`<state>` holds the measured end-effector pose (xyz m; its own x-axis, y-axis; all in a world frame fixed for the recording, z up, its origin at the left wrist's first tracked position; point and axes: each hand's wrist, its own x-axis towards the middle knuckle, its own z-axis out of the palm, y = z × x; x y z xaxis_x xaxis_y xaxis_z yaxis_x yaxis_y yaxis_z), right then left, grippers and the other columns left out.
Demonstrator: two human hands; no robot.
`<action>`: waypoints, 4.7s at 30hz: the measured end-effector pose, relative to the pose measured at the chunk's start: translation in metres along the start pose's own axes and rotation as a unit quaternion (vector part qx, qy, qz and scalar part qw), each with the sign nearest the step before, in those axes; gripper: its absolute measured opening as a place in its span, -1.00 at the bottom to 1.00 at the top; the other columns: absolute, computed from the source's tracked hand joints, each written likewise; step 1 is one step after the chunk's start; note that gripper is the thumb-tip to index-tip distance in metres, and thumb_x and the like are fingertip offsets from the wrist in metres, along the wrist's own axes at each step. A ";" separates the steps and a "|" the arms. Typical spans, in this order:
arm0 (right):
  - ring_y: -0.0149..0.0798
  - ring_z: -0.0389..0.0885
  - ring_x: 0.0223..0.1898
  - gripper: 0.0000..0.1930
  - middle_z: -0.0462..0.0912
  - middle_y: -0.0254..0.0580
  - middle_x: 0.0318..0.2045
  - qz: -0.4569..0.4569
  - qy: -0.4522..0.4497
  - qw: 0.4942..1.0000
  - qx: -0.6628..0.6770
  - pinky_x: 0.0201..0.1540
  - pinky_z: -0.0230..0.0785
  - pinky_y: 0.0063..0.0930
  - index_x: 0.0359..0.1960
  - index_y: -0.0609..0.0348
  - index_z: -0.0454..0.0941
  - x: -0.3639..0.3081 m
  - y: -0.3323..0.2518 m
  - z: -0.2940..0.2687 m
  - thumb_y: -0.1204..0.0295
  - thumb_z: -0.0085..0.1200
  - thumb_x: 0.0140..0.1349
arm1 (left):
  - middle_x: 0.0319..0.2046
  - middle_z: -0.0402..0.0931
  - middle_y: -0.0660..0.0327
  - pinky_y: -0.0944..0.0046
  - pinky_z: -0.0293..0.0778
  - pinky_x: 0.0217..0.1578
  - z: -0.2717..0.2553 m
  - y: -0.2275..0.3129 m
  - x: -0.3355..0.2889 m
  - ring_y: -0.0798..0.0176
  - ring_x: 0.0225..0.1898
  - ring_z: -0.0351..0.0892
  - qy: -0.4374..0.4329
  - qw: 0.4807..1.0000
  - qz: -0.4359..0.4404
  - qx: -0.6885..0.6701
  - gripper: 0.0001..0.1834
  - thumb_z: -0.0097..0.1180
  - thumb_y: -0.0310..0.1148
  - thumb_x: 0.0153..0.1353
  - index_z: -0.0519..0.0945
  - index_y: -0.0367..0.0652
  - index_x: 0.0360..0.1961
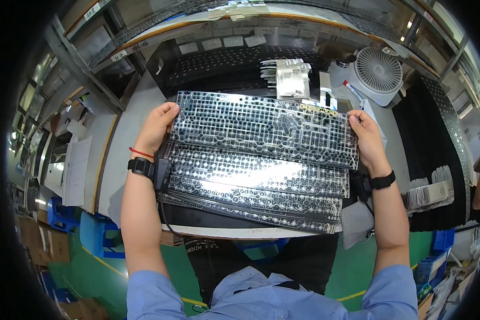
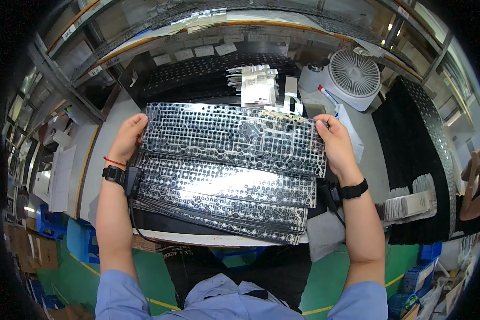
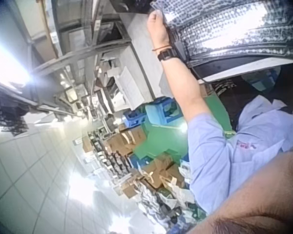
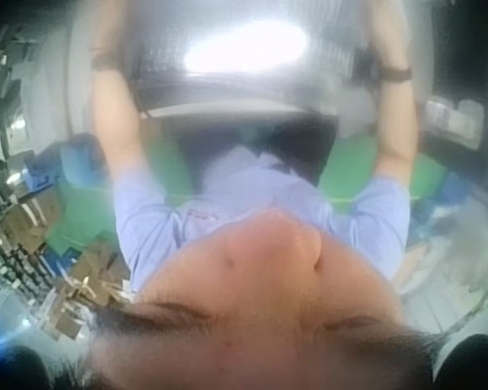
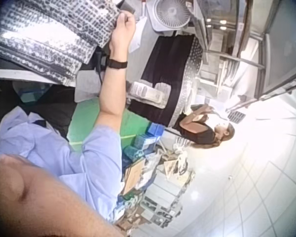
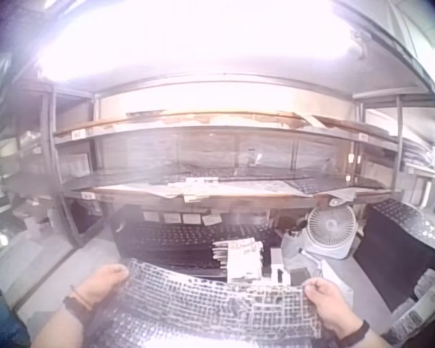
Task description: Sorting and stacking reflective keyboard membrane layers.
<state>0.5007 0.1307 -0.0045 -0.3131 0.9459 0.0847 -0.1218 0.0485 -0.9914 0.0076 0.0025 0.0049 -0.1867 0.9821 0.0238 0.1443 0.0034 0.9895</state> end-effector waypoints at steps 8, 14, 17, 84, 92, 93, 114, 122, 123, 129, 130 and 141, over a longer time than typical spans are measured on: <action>-0.66 0.36 -0.56 -0.81 0.50 -0.54 -0.51 0.000 -0.006 1.000 -0.030 -0.51 0.19 -0.72 -0.20 0.15 0.53 -0.003 -0.005 0.000 0.29 -0.01 0.40 | -0.35 0.60 0.34 0.49 0.48 -0.28 -0.002 -0.006 0.005 0.52 -0.37 0.55 0.084 0.986 0.050 -0.138 -0.80 -0.03 -0.30 0.41 0.55 -0.21 -0.20; -0.67 0.33 -0.59 -0.81 0.51 -0.55 -0.55 -0.027 0.005 0.999 -0.040 -0.53 0.15 -0.75 -0.32 0.11 0.56 -0.005 -0.007 0.002 0.31 -0.01 0.40 | -0.30 0.61 0.31 0.45 0.47 -0.23 -0.001 -0.004 0.005 0.48 -0.32 0.56 0.089 0.984 0.042 -0.147 -0.78 -0.04 -0.30 0.41 0.56 -0.22 -0.17; -0.67 0.33 -0.60 -0.81 0.51 -0.55 -0.56 -0.033 0.002 0.998 -0.050 -0.54 0.14 -0.75 -0.32 0.12 0.56 -0.007 -0.010 0.003 0.31 0.00 0.40 | -0.29 0.61 0.30 0.43 0.46 -0.19 -0.001 -0.007 0.006 0.47 -0.29 0.56 0.085 0.985 0.044 -0.146 -0.77 -0.04 -0.29 0.41 0.56 -0.23 -0.17; -0.57 0.46 -0.31 -0.86 0.59 -0.45 -0.38 -0.046 -0.065 0.978 -0.195 -0.22 0.32 -0.63 -0.27 0.28 0.59 -0.016 -0.014 0.007 0.44 0.08 0.31 | -0.05 0.59 0.14 0.40 0.45 -0.04 -0.002 -0.007 0.002 0.39 -0.13 0.54 -0.021 0.999 -0.039 -0.010 -0.69 0.07 -0.36 0.34 0.52 -0.26 0.05; -0.58 0.48 -0.31 -0.84 0.60 -0.43 -0.35 -0.044 -0.044 0.988 -0.142 -0.20 0.34 -0.67 -0.22 0.29 0.59 -0.014 -0.013 0.005 0.43 0.06 0.34 | -0.13 0.61 0.21 0.45 0.45 -0.08 0.001 -0.006 -0.003 0.46 -0.18 0.53 -0.061 0.997 -0.040 0.038 -0.68 0.16 -0.52 0.22 0.55 -0.25 0.01; -0.58 0.47 -0.30 -0.84 0.60 -0.43 -0.35 -0.048 -0.043 0.987 -0.146 -0.19 0.33 -0.66 -0.22 0.28 0.59 -0.014 -0.013 0.005 0.43 0.06 0.34 | -0.14 0.61 0.22 0.46 0.45 -0.09 -0.002 -0.008 -0.003 0.47 -0.19 0.53 -0.064 0.996 -0.038 0.039 -0.69 0.15 -0.51 0.23 0.55 -0.24 0.01; -0.59 0.50 -0.36 -0.86 0.60 -0.41 -0.43 0.009 -0.205 0.956 -0.210 -0.24 0.36 -0.67 -0.20 0.29 0.54 -0.029 -0.023 0.018 0.56 0.15 0.22 | -0.09 0.41 -0.09 0.15 0.37 0.03 0.184 0.074 -0.059 -0.04 -0.03 0.43 -0.318 0.806 0.186 0.463 -0.32 0.21 -0.14 0.22 0.33 -0.25 0.28; -0.53 0.52 -0.40 -0.86 0.60 -0.33 -0.47 -0.025 -0.213 0.944 -0.250 -0.29 0.36 -0.62 -0.26 0.30 0.56 -0.028 -0.021 0.015 0.49 0.19 0.19 | -0.20 0.36 0.01 0.13 0.36 -0.03 0.206 0.070 -0.071 -0.01 -0.13 0.36 -0.291 0.760 0.200 0.545 -0.24 0.23 0.00 0.14 0.33 -0.03 0.33; -0.53 0.52 -0.40 -0.86 0.60 -0.33 -0.47 -0.028 -0.212 0.945 -0.249 -0.29 0.36 -0.62 -0.26 0.30 0.56 -0.028 -0.020 0.014 0.50 0.19 0.19 | -0.16 0.38 -0.02 0.12 0.37 -0.03 0.205 0.072 -0.074 -0.04 -0.10 0.39 -0.295 0.765 0.207 0.534 -0.30 0.25 0.01 0.11 0.43 -0.04 0.25; -0.57 0.49 -0.37 -0.87 0.59 -0.38 -0.44 -0.029 -0.208 0.949 -0.234 -0.26 0.35 -0.64 -0.23 0.30 0.53 -0.027 -0.018 0.014 0.54 0.15 0.21 | -0.17 0.50 0.02 0.14 0.42 -0.05 0.219 0.071 -0.148 -0.06 -0.05 0.48 -0.615 0.710 0.298 0.169 -0.67 0.19 -0.14 0.16 0.62 -0.17 -0.20; -0.59 0.49 -0.35 -0.87 0.59 -0.38 -0.43 -0.037 -0.213 0.948 -0.232 -0.24 0.35 -0.65 -0.22 0.30 0.52 -0.026 -0.019 0.016 0.55 0.14 0.22 | -0.21 0.52 0.07 0.13 0.42 -0.06 0.223 0.062 -0.171 -0.03 -0.07 0.49 -0.676 0.681 0.248 0.131 -0.70 0.16 -0.17 0.18 0.61 -0.19 -0.23; -0.58 0.51 -0.30 -0.88 0.61 -0.39 -0.38 -0.005 -0.205 0.954 -0.218 -0.19 0.37 -0.66 -0.20 0.28 0.53 -0.024 -0.016 0.014 0.56 0.12 0.24 | 0.05 0.37 -0.14 0.04 0.31 0.11 0.213 0.071 -0.120 -0.15 0.08 0.34 -0.263 0.841 0.237 0.409 -0.31 0.28 -0.29 0.09 0.34 -0.26 0.25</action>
<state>0.4970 0.1026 0.0105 -0.6666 0.7445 0.0371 0.2486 0.2690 -0.9305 0.2473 -0.0754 0.0416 0.5056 0.8559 0.1087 0.7419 -0.4956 0.4515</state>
